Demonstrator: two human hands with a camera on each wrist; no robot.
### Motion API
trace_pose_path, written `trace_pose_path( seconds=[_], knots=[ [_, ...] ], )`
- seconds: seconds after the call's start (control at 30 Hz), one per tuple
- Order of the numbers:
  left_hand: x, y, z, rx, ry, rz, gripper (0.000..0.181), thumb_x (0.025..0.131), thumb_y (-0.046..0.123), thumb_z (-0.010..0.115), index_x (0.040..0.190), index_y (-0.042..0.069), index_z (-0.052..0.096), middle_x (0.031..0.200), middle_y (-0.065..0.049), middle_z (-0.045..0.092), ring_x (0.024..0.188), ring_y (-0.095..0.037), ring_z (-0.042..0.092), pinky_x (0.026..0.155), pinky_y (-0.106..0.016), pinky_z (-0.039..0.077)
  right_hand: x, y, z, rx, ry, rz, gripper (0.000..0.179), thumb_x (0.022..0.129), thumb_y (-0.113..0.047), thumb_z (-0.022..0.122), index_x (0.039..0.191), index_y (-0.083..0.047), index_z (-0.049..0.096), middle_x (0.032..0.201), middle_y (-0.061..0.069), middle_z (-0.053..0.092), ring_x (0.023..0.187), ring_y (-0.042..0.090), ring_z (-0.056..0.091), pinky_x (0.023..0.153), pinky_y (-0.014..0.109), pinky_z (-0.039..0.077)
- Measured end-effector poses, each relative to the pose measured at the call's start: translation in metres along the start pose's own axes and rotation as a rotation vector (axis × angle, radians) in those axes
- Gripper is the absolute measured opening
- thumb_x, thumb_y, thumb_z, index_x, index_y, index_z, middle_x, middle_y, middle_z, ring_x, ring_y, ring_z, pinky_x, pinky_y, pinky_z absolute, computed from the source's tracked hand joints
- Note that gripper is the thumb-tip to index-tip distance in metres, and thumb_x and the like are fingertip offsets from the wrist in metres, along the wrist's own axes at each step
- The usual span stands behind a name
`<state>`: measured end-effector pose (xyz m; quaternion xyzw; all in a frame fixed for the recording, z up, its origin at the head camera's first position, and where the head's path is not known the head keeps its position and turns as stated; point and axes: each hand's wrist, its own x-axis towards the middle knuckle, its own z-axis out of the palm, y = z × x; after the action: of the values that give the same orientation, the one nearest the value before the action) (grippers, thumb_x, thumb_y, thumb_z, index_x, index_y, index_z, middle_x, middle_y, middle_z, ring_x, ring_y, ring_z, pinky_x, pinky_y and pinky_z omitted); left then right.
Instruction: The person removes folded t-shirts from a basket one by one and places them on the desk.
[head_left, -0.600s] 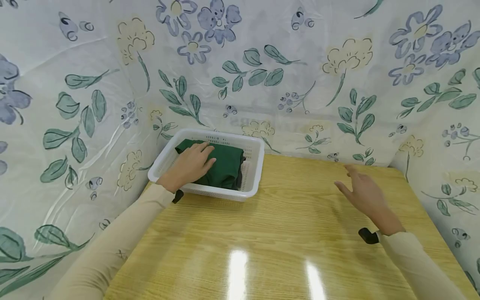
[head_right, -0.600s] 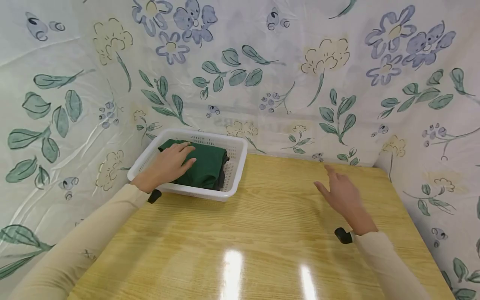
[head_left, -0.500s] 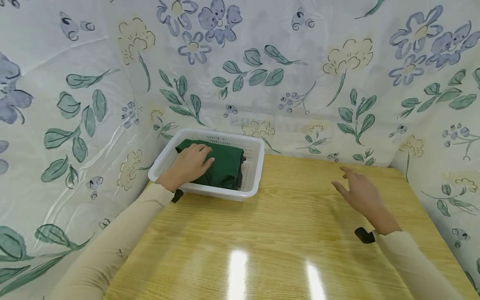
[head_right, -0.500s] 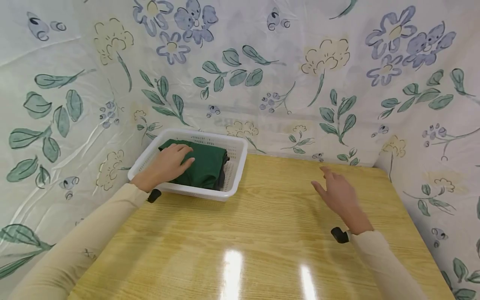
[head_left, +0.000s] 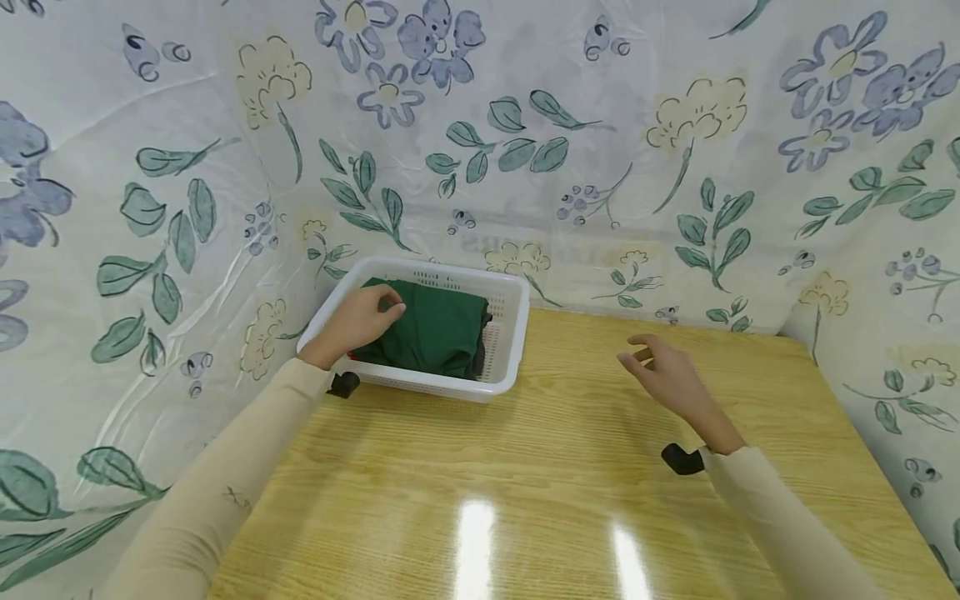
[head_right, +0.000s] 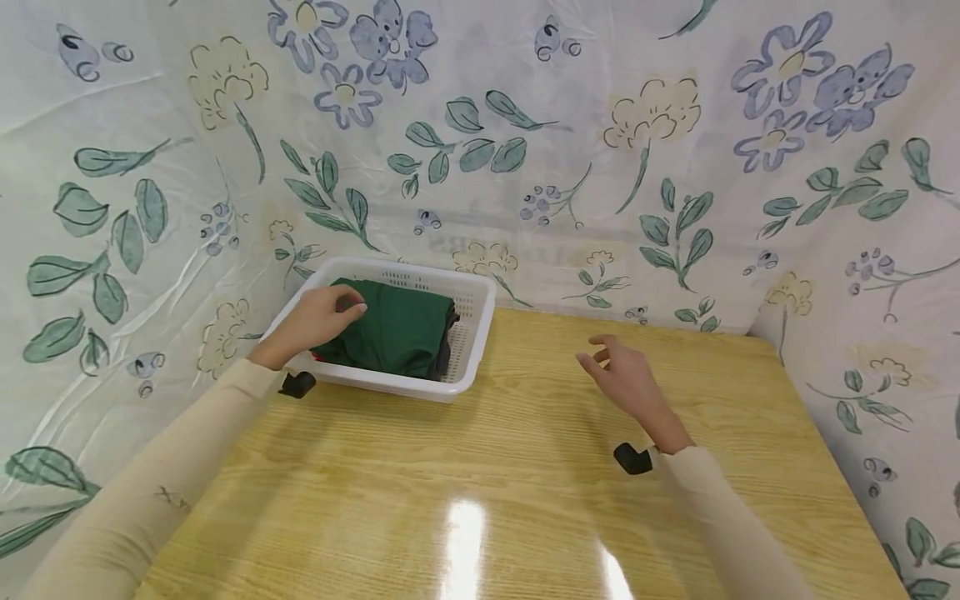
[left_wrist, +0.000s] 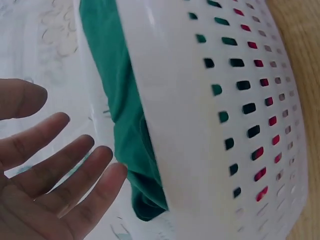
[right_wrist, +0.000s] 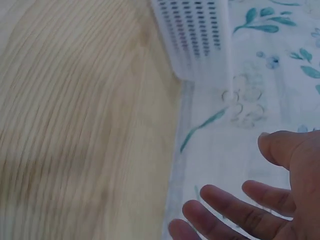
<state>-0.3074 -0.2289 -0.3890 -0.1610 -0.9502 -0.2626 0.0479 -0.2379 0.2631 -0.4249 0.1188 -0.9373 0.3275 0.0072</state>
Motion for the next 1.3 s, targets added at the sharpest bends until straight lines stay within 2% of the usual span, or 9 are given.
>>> trace_pose_path(
  seconds=[0.07,0.2,0.33,0.53,0.67,0.87,1.0,1.17,1.3],
  knots=[
    [0.0,-0.004,-0.003,-0.032,-0.008,-0.032,0.031,0.107,0.022,0.057,0.122,-0.004,0.066,0.114,-0.024,0.068,0.096,-0.037,0.063,0.086,-0.053,0.051,0.003,-0.005,0.005,0.12,-0.034,0.022,0.06,0.107,-0.044,0.055,0.147,0.0,0.049,0.125,0.028,0.065,0.102,0.041,0.069,0.077,0.049,0.06],
    [-0.002,-0.011,-0.008,-0.078,-0.023,-0.09,0.033,0.108,0.023,0.056,0.125,-0.004,0.065,0.122,-0.026,0.065,0.108,-0.04,0.06,0.092,-0.055,0.049,0.011,-0.017,0.016,0.374,-0.103,0.08,0.059,0.107,-0.044,0.055,0.147,-0.001,0.049,0.124,0.029,0.064,0.105,0.047,0.066,0.083,0.054,0.059],
    [-0.004,-0.017,-0.011,-0.119,-0.034,-0.132,0.035,0.109,0.024,0.054,0.128,-0.005,0.063,0.125,-0.026,0.062,0.114,-0.042,0.058,0.096,-0.057,0.048,0.018,-0.031,0.026,0.503,-0.15,0.107,0.06,0.106,-0.044,0.056,0.147,0.0,0.048,0.123,0.029,0.064,0.107,0.048,0.064,0.088,0.058,0.057],
    [-0.007,-0.026,-0.014,-0.207,-0.045,-0.174,0.038,0.11,0.026,0.052,0.13,-0.006,0.06,0.129,-0.027,0.059,0.115,-0.041,0.058,0.093,-0.053,0.051,0.028,-0.056,0.038,0.59,-0.209,0.113,0.057,0.106,-0.044,0.056,0.145,-0.003,0.049,0.121,0.024,0.064,0.107,0.043,0.065,0.088,0.051,0.058],
    [-0.006,-0.028,-0.018,-0.287,-0.047,-0.201,0.039,0.11,0.025,0.051,0.131,-0.007,0.058,0.13,-0.028,0.058,0.112,-0.041,0.059,0.088,-0.048,0.055,0.034,-0.07,0.043,0.63,-0.217,0.107,0.056,0.106,-0.043,0.057,0.144,-0.002,0.049,0.12,0.024,0.064,0.11,0.046,0.063,0.089,0.05,0.058],
    [-0.002,-0.032,-0.026,-0.395,-0.098,-0.269,0.045,0.11,0.027,0.049,0.137,-0.009,0.051,0.134,-0.029,0.053,0.119,-0.044,0.056,0.098,-0.053,0.052,0.043,-0.088,0.049,0.689,-0.214,0.114,0.053,0.108,-0.036,0.056,0.145,0.001,0.048,0.119,0.024,0.065,0.111,0.048,0.062,0.093,0.054,0.056],
    [0.0,-0.035,-0.031,-0.449,-0.134,-0.304,0.049,0.111,0.028,0.047,0.141,-0.01,0.048,0.137,-0.032,0.05,0.123,-0.045,0.054,0.1,-0.052,0.051,0.05,-0.101,0.055,0.727,-0.218,0.105,0.051,0.108,-0.034,0.056,0.143,0.002,0.049,0.119,0.025,0.065,0.104,0.041,0.067,0.092,0.053,0.056],
    [0.003,-0.038,-0.033,-0.483,-0.157,-0.356,0.052,0.112,0.029,0.045,0.145,-0.011,0.044,0.14,-0.033,0.048,0.126,-0.044,0.052,0.101,-0.05,0.051,0.059,-0.118,0.064,0.772,-0.243,0.089,0.05,0.109,-0.03,0.055,0.144,0.004,0.047,0.119,0.024,0.065,0.098,0.033,0.07,0.093,0.05,0.056],
    [0.006,-0.043,-0.031,-0.5,-0.171,-0.381,0.054,0.112,0.027,0.043,0.147,-0.014,0.04,0.143,-0.035,0.045,0.131,-0.046,0.049,0.105,-0.052,0.047,0.067,-0.132,0.074,0.799,-0.256,0.109,0.049,0.11,-0.027,0.054,0.145,0.006,0.044,0.124,0.025,0.063,0.102,0.034,0.07,0.094,0.046,0.057]
  ],
)
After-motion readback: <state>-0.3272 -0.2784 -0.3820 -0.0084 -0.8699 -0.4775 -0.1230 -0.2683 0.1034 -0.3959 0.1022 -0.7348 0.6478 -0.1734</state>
